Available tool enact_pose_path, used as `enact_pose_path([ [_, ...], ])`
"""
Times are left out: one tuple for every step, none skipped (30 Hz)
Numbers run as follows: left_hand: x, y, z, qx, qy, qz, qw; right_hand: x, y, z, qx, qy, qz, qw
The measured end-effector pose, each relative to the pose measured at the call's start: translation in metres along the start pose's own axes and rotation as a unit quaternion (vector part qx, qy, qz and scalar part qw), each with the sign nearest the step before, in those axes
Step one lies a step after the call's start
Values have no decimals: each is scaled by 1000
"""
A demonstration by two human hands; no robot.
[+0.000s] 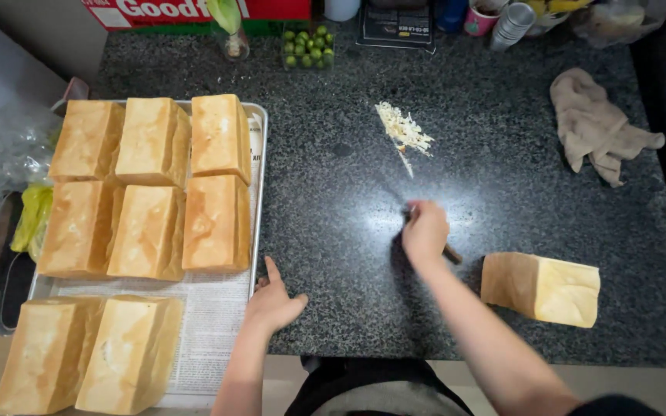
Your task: The person cleans a workspace with a cloth and then uses a knife to slice a piece of bread before placing it in a plastic bag and sealing it with tape.
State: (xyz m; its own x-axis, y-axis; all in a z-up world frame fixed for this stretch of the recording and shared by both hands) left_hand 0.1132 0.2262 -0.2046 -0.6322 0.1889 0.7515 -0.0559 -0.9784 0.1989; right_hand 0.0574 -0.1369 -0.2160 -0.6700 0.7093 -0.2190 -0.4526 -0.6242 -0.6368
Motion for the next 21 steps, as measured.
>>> enact_pose_path([
  [0,1,2,-2,0,-1,1000,3,-3,0,0,2,-1,1000],
  [1,2,2,-8,-4,-1,1000,6,-7,-3,47,-20,2,999],
  [1,3,2,-15,-9,0,1000,11,-9,-7,94,-43,3,995],
  [1,2,0,-17,-9,-2,1000,-3,-4,-10,93,-41,2,995],
  [0,1,-2,-17,-10,0,1000,-17,-3,-9,97,-14,12,995],
  [1,0,-3,-16,-12,1,1000,-31,-2,-8,101,13,23,995],
  [-2,-1,-6,-15,-6,-1,1000,-50,4,-10,99,18,26,995],
  [-5,-2,-9,-19,0,-3,1000,-70,12,-12,109,22,10,994],
  [-6,-5,-11,-23,6,-2,1000,-88,17,-15,118,25,-4,993],
  [-9,-8,-13,-21,12,-2,1000,-92,13,-12,114,27,0,993],
  [-10,-10,-20,-42,4,-9,999,-93,12,-8,104,22,-2,994],
  [-11,-12,-26,-62,-5,-16,998,-95,10,-4,94,17,-5,995],
  [-12,-12,-24,-63,0,-18,998,-81,10,-3,92,21,-4,996],
  [-14,-13,-22,-51,4,-16,999,-66,6,-3,72,27,17,997],
  [-14,-13,-24,-37,8,-14,999,-51,4,-2,53,31,39,997],
  [-14,-13,-21,-36,12,-15,999,-49,3,-3,52,34,42,997],
  [-8,-16,-25,-39,19,-18,999,-38,8,-4,50,24,27,998],
  [-3,-19,-29,-42,25,-20,999,-26,14,-6,49,13,12,999],
  [5,-12,-27,-40,28,-22,999,-27,19,-8,48,16,15,999],
  [14,-5,-16,-22,84,-21,996,-28,19,-12,0,14,46,999],
  [23,2,-5,-6,139,-22,990,-28,19,-15,-47,13,77,996],
])
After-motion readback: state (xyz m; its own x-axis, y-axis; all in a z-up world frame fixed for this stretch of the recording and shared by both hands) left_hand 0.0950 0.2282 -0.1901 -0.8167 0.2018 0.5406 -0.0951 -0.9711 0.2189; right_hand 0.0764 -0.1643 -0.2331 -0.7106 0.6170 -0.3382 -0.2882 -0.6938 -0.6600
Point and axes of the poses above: each hand's wrist, its own x-axis away from the middle knuckle, its own z-axis out of the back of the hand, y = z × x, the point moved 8 cm from there along -x, towards the middle knuckle, and after that the axes turned 5 degrees about -x, right-handed, at the moved point
